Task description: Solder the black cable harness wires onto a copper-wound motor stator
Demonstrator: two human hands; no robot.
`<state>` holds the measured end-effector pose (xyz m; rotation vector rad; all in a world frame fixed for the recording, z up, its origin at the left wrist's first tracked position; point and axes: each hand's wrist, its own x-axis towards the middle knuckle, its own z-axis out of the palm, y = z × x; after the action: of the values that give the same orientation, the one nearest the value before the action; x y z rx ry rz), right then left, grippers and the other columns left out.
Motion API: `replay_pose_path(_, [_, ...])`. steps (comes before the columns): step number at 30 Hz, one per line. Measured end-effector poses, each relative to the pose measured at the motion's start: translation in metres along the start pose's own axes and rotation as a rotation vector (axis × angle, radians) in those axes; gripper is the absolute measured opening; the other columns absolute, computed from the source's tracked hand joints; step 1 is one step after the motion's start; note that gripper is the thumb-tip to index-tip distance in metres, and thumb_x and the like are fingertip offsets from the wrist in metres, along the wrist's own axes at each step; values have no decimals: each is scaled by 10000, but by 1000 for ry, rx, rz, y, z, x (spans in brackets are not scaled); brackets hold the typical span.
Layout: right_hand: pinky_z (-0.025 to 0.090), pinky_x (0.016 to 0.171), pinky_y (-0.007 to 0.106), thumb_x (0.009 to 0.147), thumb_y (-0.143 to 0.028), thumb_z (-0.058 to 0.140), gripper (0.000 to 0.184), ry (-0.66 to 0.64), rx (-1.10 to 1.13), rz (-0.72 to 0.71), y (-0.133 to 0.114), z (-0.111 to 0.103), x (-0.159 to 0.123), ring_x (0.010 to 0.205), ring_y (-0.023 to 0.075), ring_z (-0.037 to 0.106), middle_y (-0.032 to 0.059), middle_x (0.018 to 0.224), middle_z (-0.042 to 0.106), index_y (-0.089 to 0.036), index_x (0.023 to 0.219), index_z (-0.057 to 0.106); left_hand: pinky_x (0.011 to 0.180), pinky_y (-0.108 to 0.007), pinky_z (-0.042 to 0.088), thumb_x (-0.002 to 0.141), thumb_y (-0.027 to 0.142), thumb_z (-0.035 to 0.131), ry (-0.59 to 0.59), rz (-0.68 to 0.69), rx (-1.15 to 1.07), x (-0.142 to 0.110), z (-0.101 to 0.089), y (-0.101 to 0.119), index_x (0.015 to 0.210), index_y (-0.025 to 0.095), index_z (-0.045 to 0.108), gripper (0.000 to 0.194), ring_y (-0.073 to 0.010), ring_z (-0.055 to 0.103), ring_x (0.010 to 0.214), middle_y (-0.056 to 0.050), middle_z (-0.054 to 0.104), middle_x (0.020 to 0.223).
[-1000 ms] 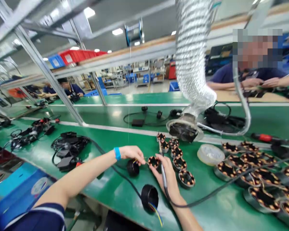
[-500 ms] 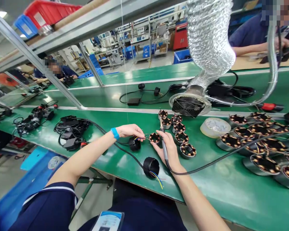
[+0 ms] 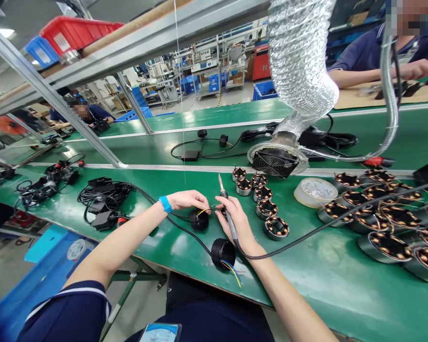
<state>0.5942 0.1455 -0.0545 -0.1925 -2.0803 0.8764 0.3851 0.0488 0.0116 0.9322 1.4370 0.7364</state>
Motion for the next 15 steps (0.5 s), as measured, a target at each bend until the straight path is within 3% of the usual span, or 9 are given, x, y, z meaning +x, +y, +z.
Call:
replay_pose_path(3, [596, 912, 333, 985, -162, 540, 396, 12, 24, -2, -1, 2, -1, 1016, 197, 698, 73, 1142, 621, -291, 1360, 533, 858, -255, 451, 694, 447, 844, 10, 45, -21, 4, 5, -2, 801, 134, 729, 350, -128, 639, 771, -32, 741, 746])
replay_pose_path(7, [604, 903, 332, 980, -149, 550, 403, 34, 52, 15, 0, 3, -1, 1008, 196, 702, 75, 1146, 618, -290, 1358, 535, 734, -249, 431, 747, 469, 789, 111, 74, 12, 9, 12, -2, 822, 125, 718, 359, -110, 589, 638, -13, 682, 624])
replay_pose_path(11, [617, 867, 313, 960, -144, 587, 417, 53, 69, 22, 4, 5, -1, 954, 182, 713, 67, 1133, 603, -291, 1348, 542, 708, -264, 419, 733, 534, 788, 158, 82, 66, 9, 15, -2, 841, 118, 736, 432, -123, 577, 623, -15, 665, 610])
replay_pose_path(15, [618, 877, 317, 960, -147, 588, 435, 63, 59, 19, 7, 6, -1, 959, 183, 713, 65, 1131, 591, -296, 1366, 533, 735, -274, 405, 779, 689, 703, 172, 105, 104, 5, 15, -2, 727, 122, 720, 569, -127, 564, 663, -34, 676, 650])
